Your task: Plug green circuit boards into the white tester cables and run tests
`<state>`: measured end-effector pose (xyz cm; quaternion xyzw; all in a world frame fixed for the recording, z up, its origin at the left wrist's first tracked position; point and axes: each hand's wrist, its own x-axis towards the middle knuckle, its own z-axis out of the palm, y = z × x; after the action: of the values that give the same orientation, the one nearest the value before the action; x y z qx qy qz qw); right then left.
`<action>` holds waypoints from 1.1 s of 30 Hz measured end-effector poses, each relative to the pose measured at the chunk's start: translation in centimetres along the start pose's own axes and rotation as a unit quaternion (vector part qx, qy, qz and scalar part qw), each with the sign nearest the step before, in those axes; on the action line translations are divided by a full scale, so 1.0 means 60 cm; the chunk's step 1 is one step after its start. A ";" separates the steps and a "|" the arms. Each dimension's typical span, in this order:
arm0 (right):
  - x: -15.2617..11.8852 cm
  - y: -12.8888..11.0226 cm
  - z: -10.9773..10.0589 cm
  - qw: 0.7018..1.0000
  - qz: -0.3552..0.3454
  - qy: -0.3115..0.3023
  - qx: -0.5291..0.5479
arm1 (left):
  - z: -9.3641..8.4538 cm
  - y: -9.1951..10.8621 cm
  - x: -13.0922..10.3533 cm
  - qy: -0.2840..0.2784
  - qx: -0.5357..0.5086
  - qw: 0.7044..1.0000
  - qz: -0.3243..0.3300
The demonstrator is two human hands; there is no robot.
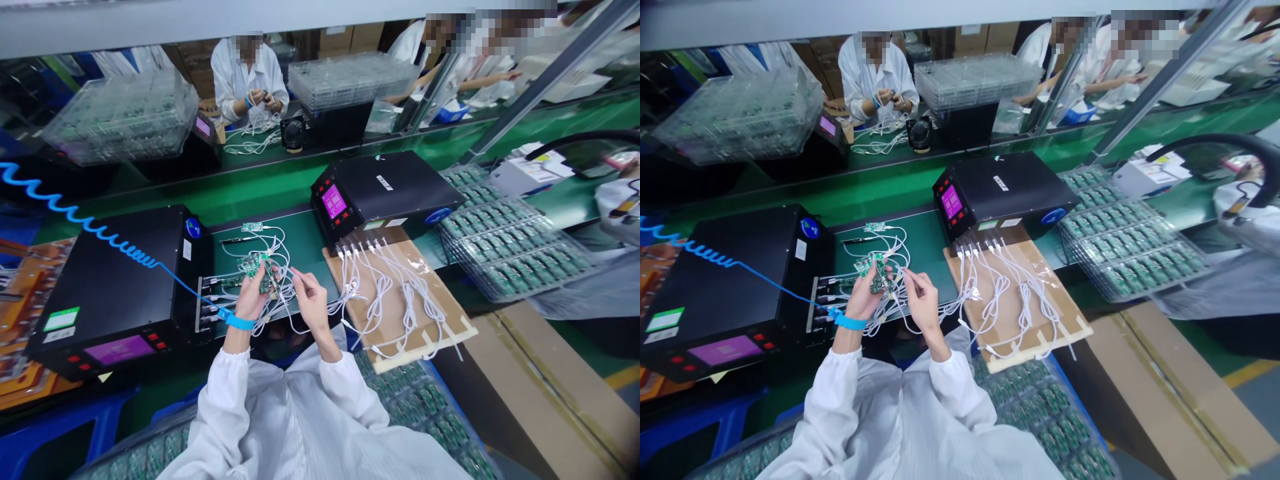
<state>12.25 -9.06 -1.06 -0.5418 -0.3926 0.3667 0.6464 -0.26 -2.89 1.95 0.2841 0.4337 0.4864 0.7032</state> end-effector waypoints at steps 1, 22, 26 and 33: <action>0.003 -0.006 0.002 1.000 0.002 -0.010 0.009 | 0.001 -0.001 -0.002 -0.010 0.014 1.000 -0.007; 0.014 -0.018 0.012 0.999 -0.035 0.021 0.014 | 0.012 -0.015 -0.015 -0.053 0.067 0.995 -0.046; 0.020 -0.018 0.003 0.999 -0.045 -0.006 0.018 | 0.012 -0.015 -0.016 -0.060 0.067 0.995 -0.048; 0.023 -0.018 -0.002 0.998 -0.020 -0.027 0.058 | 0.013 -0.013 -0.016 -0.062 0.077 0.994 -0.051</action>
<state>12.98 -8.03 0.12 -0.4851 -0.3989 0.3902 0.6733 0.63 -4.08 1.99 0.3451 0.4394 0.3965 0.7284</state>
